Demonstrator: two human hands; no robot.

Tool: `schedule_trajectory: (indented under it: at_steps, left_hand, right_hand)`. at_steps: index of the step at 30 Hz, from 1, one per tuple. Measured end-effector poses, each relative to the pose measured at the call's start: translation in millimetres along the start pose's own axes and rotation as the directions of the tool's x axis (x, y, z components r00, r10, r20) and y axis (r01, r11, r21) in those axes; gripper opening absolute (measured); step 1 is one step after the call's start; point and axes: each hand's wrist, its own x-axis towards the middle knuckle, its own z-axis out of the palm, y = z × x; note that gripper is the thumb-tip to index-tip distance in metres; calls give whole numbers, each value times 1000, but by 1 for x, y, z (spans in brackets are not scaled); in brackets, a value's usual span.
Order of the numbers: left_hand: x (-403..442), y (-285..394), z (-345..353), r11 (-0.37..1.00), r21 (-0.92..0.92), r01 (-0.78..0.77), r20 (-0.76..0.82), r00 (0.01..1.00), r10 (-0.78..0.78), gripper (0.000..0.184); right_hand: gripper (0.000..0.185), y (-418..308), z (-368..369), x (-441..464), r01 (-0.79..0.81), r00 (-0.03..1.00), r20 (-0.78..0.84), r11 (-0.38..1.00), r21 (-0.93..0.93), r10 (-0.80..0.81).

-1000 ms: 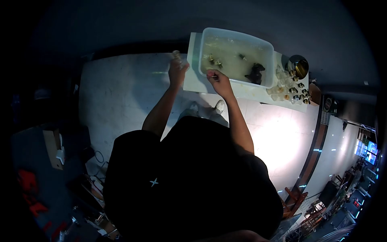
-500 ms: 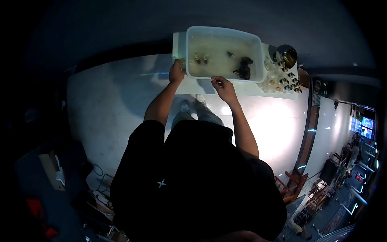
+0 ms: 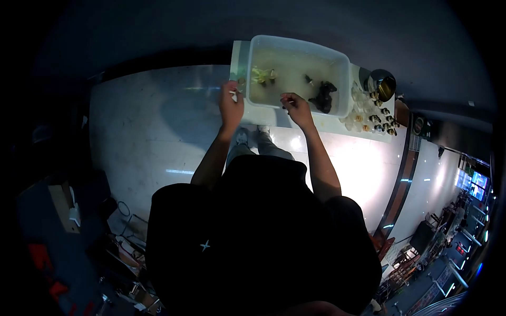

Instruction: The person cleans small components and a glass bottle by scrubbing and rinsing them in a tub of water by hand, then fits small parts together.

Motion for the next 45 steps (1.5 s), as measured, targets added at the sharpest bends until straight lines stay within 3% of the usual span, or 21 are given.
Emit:
schedule_trajectory:
  at_steps: [3,6,7,10,12,13,16,19,22,25,28,31,34,37,39,40,41,42,43,45]
  left_hand:
    - [3,31,16,990,28,-139,286,950,126,25]
    - [11,38,51,991,36,-127,435,895,99,23]
    - [15,35,62,981,123,-148,502,862,67,26]
    - [21,2,102,913,354,-204,530,848,-16,39]
    - [26,-32,131,874,457,-163,501,859,-102,47]
    - [30,-33,142,852,503,-142,483,864,-141,51]
    - [42,-28,164,788,613,57,324,891,-317,50]
    - [50,-27,181,697,717,-5,321,890,-323,49]
    - [56,-45,193,706,694,-145,411,884,-222,43]
    - [60,-60,208,653,742,-149,476,804,-357,34]
    - [52,-67,217,665,729,-160,485,806,-338,30]
    - [44,-70,224,715,699,-15,471,762,-444,37]
    - [32,-81,229,729,678,-100,519,767,-377,36]
    - [24,-97,233,784,620,25,514,742,-430,39]
    - [26,-100,228,929,366,54,690,654,-310,37]
    - [27,-89,222,937,254,238,711,611,-348,35]
    - [28,-79,215,896,146,420,730,566,-384,33]
    - [26,-56,212,709,41,704,716,474,-512,31]
    - [23,-35,208,433,-70,899,721,345,-600,29]
    - [17,-10,195,515,-72,854,729,398,-557,25]
  right_hand:
    - [21,9,-12,11,5,1000,-24,999,-42,-6]
    - [21,14,-35,19,13,993,-112,989,-145,-29]
    - [21,22,-41,24,31,984,-165,980,-194,-63]
    - [23,43,-64,37,-1,979,-197,952,-306,-62]
    - [24,49,-79,41,-74,985,-172,917,-391,6]
    - [25,62,-83,44,-35,986,-164,910,-414,-37]
    - [26,83,-87,43,45,979,-155,883,-468,-132]
    - [27,85,-87,36,53,974,-171,883,-467,-149]
    - [28,75,-86,35,11,988,-133,904,-427,-75]
    - [30,68,-82,34,-45,995,-97,907,-418,5]
    - [32,63,-77,36,-58,998,-52,894,-444,39]
    - [33,62,-76,41,-39,999,-13,909,-415,37]
    - [36,65,-72,50,-22,1000,9,918,-395,28]
    - [41,67,-68,53,-31,999,-33,905,-425,19]
    - [45,68,-67,55,-8,997,-73,911,-411,-24]
    - [47,71,-69,57,21,994,-89,922,-386,-59]
    - [49,74,-69,58,50,990,-106,932,-360,-94]
    - [50,72,-71,57,67,989,-108,955,-287,-102]
    - [52,64,-75,55,84,988,-111,973,-214,-110]
    - [50,61,-75,55,177,966,-172,979,-100,-193]
